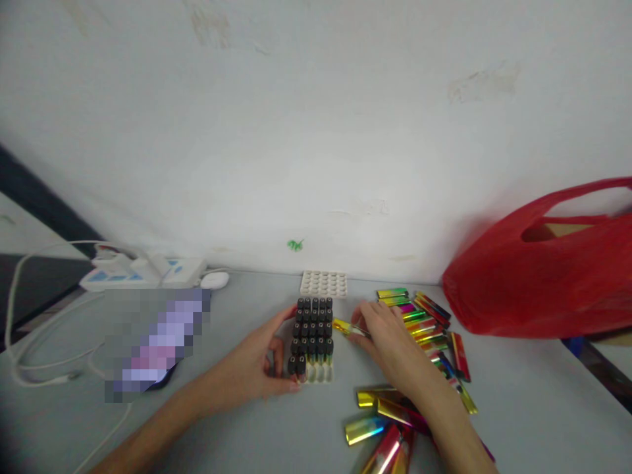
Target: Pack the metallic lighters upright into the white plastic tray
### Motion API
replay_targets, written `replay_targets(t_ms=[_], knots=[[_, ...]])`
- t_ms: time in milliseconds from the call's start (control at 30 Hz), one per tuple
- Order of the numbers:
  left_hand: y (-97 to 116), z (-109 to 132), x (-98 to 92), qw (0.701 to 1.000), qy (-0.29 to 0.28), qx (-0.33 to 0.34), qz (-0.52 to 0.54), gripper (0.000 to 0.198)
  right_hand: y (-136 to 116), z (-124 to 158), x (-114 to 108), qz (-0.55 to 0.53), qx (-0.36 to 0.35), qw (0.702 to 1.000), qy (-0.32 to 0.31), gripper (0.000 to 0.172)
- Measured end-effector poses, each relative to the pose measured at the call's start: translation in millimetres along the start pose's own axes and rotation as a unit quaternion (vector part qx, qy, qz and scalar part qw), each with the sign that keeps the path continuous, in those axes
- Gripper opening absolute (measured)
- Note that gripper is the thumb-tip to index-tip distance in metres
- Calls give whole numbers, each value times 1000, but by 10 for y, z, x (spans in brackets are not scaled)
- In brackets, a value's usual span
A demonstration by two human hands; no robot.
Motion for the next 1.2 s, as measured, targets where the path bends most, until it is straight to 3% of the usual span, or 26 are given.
replay_targets(t_ms=[267,367,567,733,833,1033,1200], knots=[[2,4,-3,1000,8,8,-1,126,-98,-81,-67,-162,15,986,42,7],[1,2,-2,1000,4,11,2,126,-155,-90,-86,-205,37,976,61,16],[-13,-2,-5,1000,-6,7,3,125,-251,-66,-54,-288,74,954,34,26],[-10,-15,-8,1000,-3,14,-21,131,-259,-52,-45,-319,119,937,85,34],[-3,-22,-2,1000,7,14,-7,128,-264,-53,-6,-380,144,909,93,40],[-11,-40,15,1000,15,5,14,129,-247,-44,38,-448,198,863,126,35],[-14,-23,17,999,25,-14,17,131,-258,-17,109,-533,224,814,47,51]])
Point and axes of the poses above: each hand's wrist, its own z-axis away from the middle knuckle, its own x-axis out of the palm, y = z × x, the point moved 3 cm from there along -z, towards the middle knuckle, and after that the axes turned 13 degrees about y, right-handed, at the moved point
